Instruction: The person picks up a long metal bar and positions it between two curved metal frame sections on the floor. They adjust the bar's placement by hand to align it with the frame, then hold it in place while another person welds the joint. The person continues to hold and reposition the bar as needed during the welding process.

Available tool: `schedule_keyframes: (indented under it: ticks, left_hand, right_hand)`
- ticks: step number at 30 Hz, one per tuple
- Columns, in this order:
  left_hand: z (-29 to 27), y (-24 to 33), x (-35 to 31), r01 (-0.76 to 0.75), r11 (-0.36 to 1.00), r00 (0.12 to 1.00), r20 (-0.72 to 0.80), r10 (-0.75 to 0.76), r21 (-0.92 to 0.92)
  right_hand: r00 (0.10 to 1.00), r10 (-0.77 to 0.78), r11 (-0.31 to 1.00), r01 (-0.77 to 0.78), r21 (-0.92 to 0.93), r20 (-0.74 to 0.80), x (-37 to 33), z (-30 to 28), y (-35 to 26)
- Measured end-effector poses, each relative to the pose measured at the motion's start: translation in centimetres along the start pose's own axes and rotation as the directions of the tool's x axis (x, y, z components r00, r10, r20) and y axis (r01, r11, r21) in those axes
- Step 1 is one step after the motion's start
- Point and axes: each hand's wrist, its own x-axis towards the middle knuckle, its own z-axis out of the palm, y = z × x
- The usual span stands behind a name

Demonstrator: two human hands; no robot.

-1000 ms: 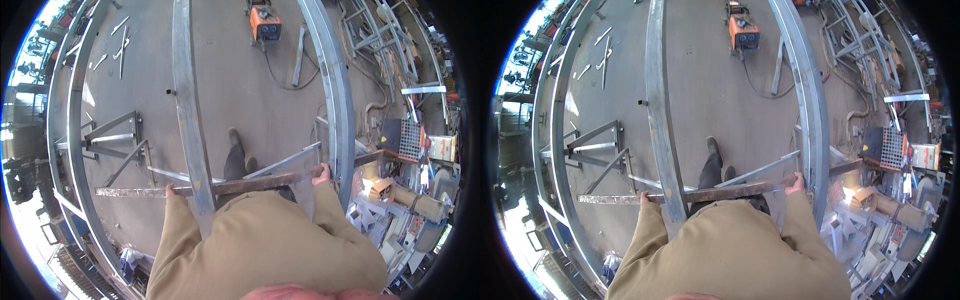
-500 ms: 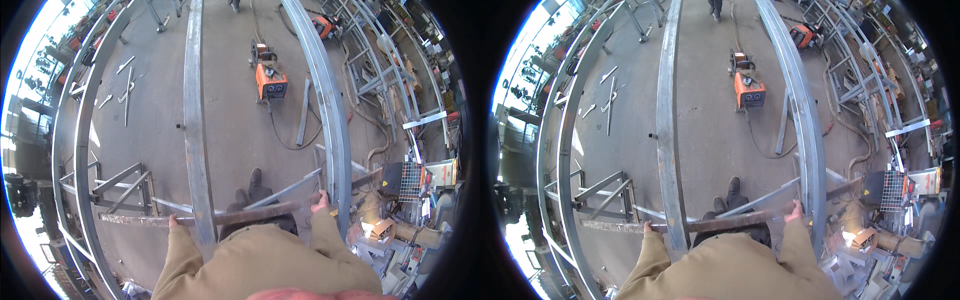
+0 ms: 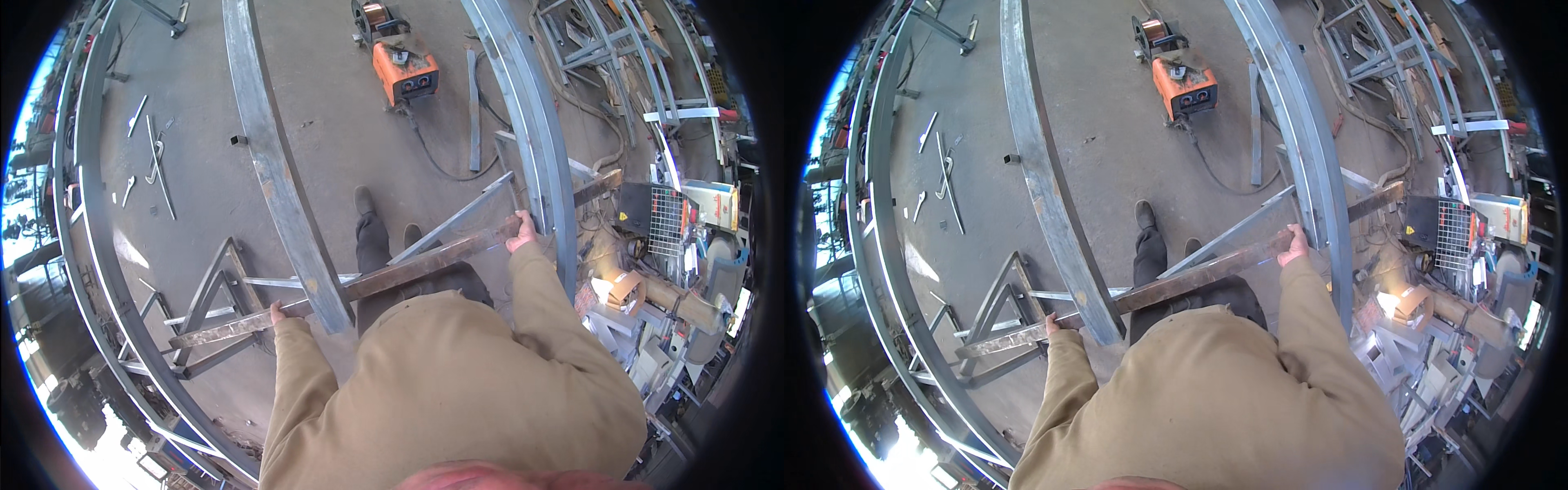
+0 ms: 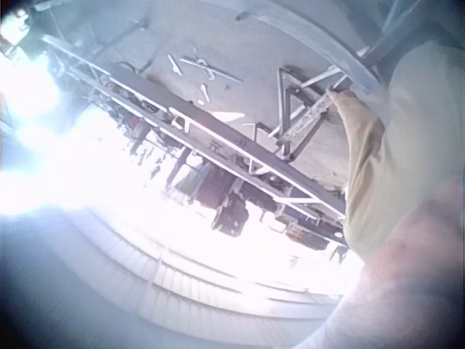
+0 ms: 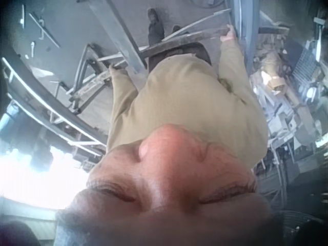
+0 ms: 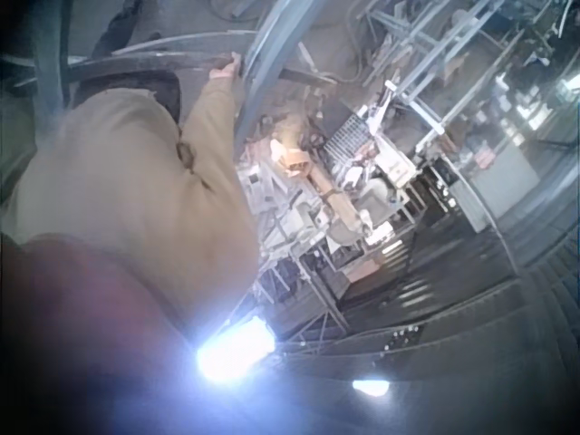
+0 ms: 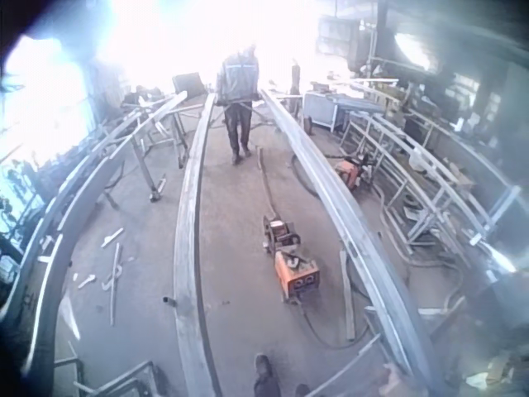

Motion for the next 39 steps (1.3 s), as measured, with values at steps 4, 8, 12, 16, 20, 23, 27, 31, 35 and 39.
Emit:
schedule_keyframes:
  ticks: [4, 8, 12, 16, 20, 23, 27, 31, 35, 39]
  left_hand:
    - [4.2, 4.4, 0.8, 0.003, 1.0, 0.994, -0.11, -0.001, 0.015]
    - [8.2, 8.6, 2.6, -0.049, 0.998, 0.964, -0.259, 0.059, 0.046]
    - [11.9, 12.0, 3.6, -0.088, 0.996, 0.992, -0.084, 0.09, 0.029]
    - [16.8, 15.2, 3.8, -0.025, 0.998, 0.994, -0.106, 0.032, 0.066]
    - [21.6, 16.1, 4.9, -0.002, 1.0, 1.0, -0.027, 0.002, -0.011]
    - [23.3, 16.8, 6.3, 0.048, 0.971, 0.998, -0.055, -0.036, 0.234]
    - [26.7, 17.1, 9.1, 0.017, 0.986, 0.999, 0.026, -0.022, 0.166]
    - [29.6, 17.0, 9.4, 0.028, 0.974, 0.998, 0.057, -0.041, 0.226]
    - [31.3, 17.6, 8.8, 0.045, 0.978, 0.991, -0.134, -0.017, 0.202]
    - [31.9, 18.3, 8.5, 0.074, 0.968, 0.976, -0.215, -0.021, 0.241]
  right_hand:
    - [0.997, 0.05, 0.998, -0.048, 0.034, -0.064, -0.2, 5.3, -0.1]
    - [0.996, 0.065, 0.998, -0.064, 0.027, -0.065, 0.2, 10.5, -0.2]
    - [0.992, 0.077, 0.995, -0.07, 0.064, -0.098, 1.5, 14.8, -0.6]
    - [0.99, 0.095, 0.995, -0.09, 0.052, -0.102, 3.2, 17.9, -1.5]
    - [0.992, 0.11, 0.986, -0.101, 0.132, -0.061, 5.0, 21.0, -3.3]
    - [0.993, 0.082, 0.994, -0.076, 0.074, -0.088, 5.7, 22.3, -4.7]
    - [0.988, 0.095, 0.994, -0.088, 0.058, -0.12, 7.2, 24.0, -6.1]
    - [0.977, 0.102, 0.994, -0.092, 0.062, -0.186, 9.0, 25.3, -7.2]
    - [0.969, 0.152, 0.987, -0.14, 0.078, -0.192, 9.4, 25.4, -7.5]
    - [0.96, 0.168, 0.984, -0.148, 0.103, -0.223, 9.3, 25.7, -7.3]
